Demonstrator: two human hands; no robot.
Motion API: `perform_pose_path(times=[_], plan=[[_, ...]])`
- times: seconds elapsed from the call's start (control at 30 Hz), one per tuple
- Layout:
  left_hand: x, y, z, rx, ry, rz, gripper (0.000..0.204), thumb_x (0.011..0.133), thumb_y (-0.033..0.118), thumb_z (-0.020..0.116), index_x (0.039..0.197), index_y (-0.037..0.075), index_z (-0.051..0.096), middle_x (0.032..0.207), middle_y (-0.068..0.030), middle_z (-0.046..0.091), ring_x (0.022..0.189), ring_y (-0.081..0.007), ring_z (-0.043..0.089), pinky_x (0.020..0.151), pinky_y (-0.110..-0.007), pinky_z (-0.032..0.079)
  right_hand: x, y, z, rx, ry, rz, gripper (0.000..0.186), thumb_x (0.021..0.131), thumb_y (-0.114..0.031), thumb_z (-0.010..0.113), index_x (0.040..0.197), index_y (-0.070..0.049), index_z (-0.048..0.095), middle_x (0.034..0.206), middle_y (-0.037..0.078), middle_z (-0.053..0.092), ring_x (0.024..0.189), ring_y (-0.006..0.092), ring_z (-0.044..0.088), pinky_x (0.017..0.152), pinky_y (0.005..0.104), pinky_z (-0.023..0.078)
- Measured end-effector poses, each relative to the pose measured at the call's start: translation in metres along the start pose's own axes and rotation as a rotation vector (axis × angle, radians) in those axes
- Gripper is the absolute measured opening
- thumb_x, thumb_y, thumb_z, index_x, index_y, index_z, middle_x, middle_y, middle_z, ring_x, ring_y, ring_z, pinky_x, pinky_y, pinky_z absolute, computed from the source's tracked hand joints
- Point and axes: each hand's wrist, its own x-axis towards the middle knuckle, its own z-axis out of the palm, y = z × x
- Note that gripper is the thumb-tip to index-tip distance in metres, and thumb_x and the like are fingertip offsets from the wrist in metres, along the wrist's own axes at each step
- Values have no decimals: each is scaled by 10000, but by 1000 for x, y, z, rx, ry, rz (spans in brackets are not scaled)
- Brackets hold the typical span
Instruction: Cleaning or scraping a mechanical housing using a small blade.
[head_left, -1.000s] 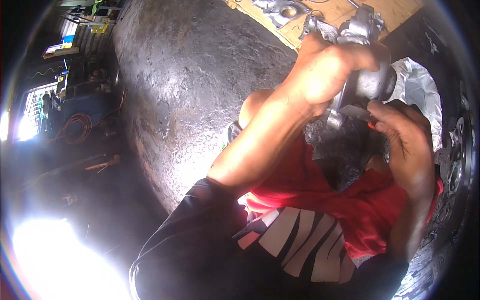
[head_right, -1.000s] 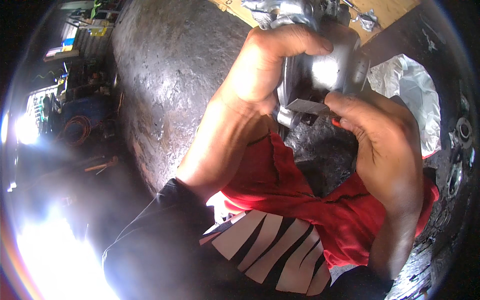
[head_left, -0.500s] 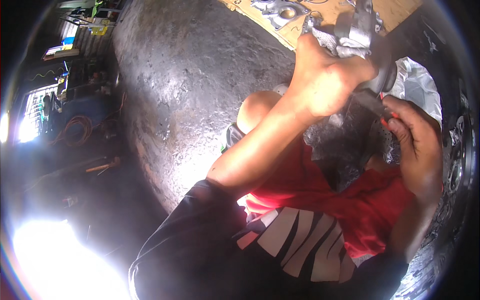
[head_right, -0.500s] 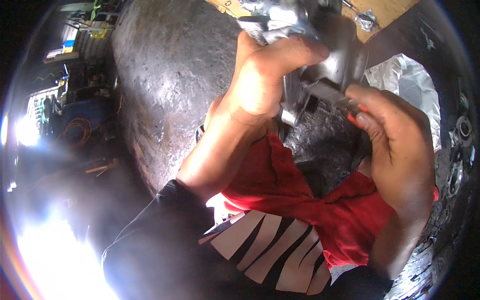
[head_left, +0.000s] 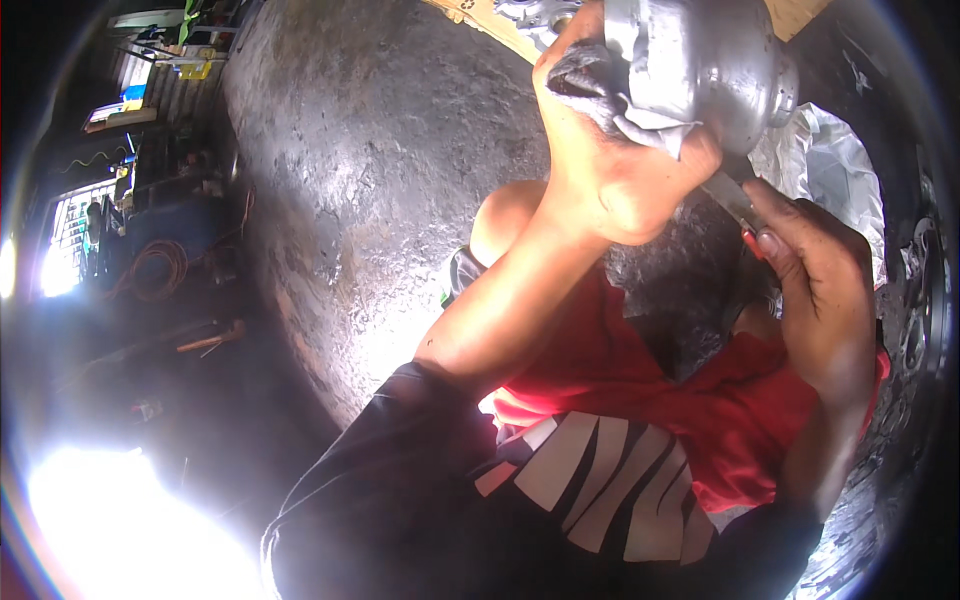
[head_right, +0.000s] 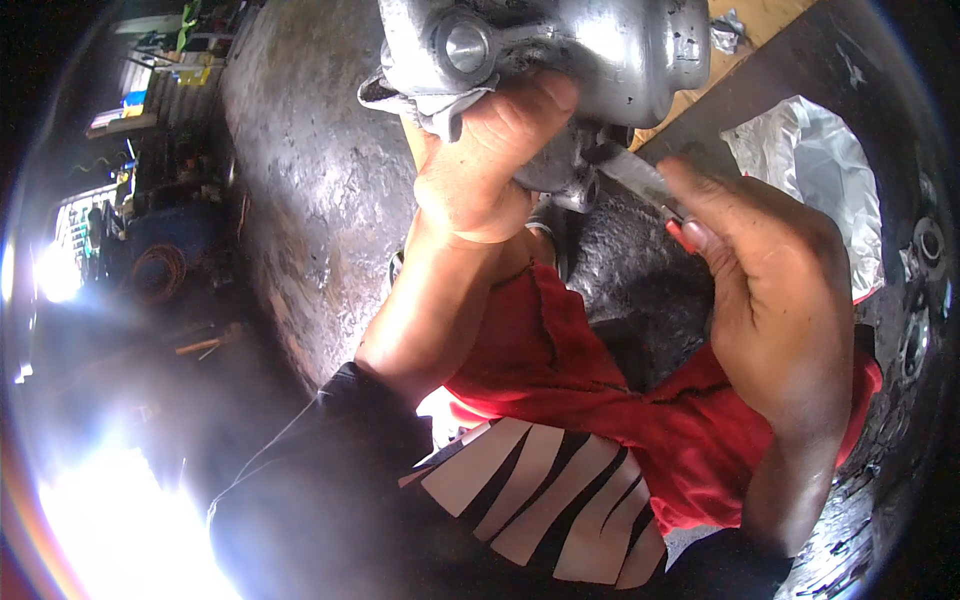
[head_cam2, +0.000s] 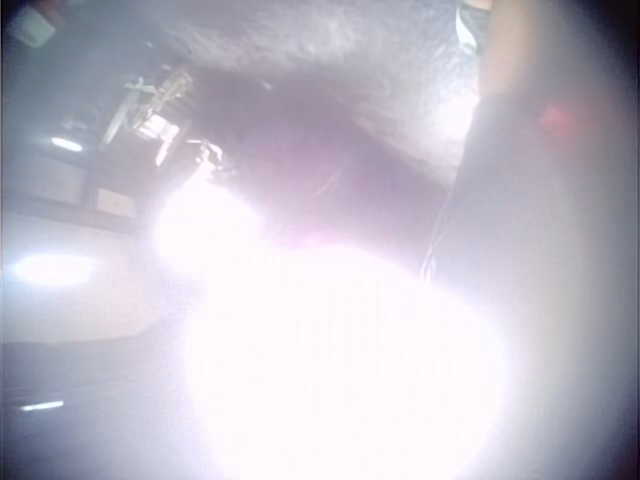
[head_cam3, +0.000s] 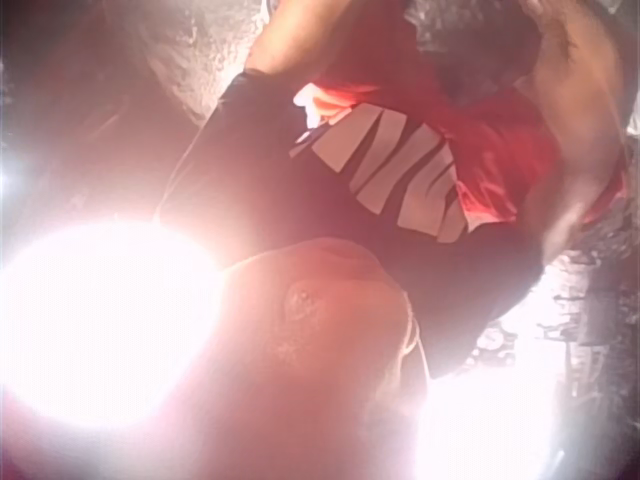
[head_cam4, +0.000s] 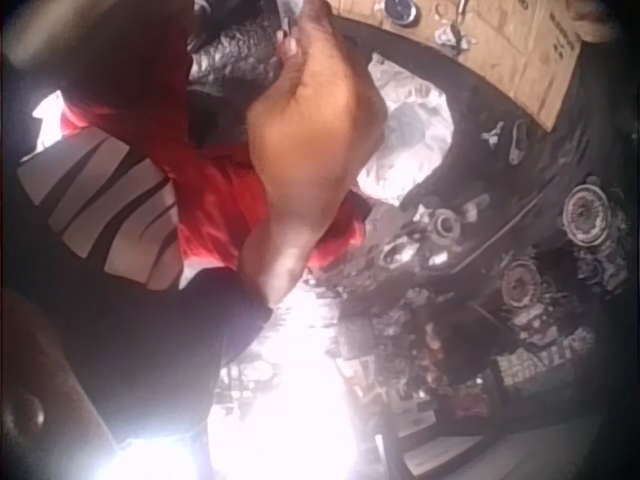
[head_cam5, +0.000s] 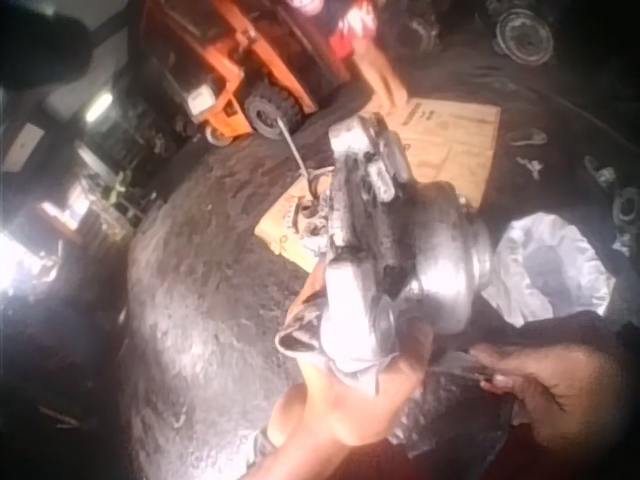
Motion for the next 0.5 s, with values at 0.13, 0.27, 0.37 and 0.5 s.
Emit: perform_pose_path(times=[0.13, 0.27, 0.37, 0.5], plan=[[-2, -6, 7, -97, 61, 60, 255, 693, 65, 571, 935, -14, 574, 802, -71, 603, 687, -136, 556, 584, -256, 451, -4, 1, -4, -18, -88, -51, 237, 772, 78, 504, 992, 54, 588, 864, 215, 616, 722, 266, 633, 647, 300, 495], [0, -10, 11, -280, 153, 95, 217, 669, 38, 564, 879, -12, 586, 784, -66, 606, 679, -142, 562, 597, -260, 454, -1, 3, -7, 39, -84, 12, 231, 766, 71, 515, 983, 55, 591, 859, 213, 616, 723, 262, 632, 635, 291, 491], [0, -12, 11, -615, 241, 49, 191, 652, 17, 559, 838, -10, 596, 770, -63, 607, 674, -146, 566, 607, -263, 456, 0, 7, -19, -18, -132, -72, 220, 787, 38, 521, 995, 43, 592, 843, 193, 621, 712, 232, 624, 611, 269, 480], [5, -10, 8, -1109, 253, -261, 351, 632, 100, 490, 960, -1, 567, 917, -108, 593, 841, -241, 566, 789, -358, 457, 3, 11, -28, 183, 293, 245, 226, 865, -104, 522, 1056, 1, 580, 800, 89, 620, 646, 110, 566, 547, 205, 439]])
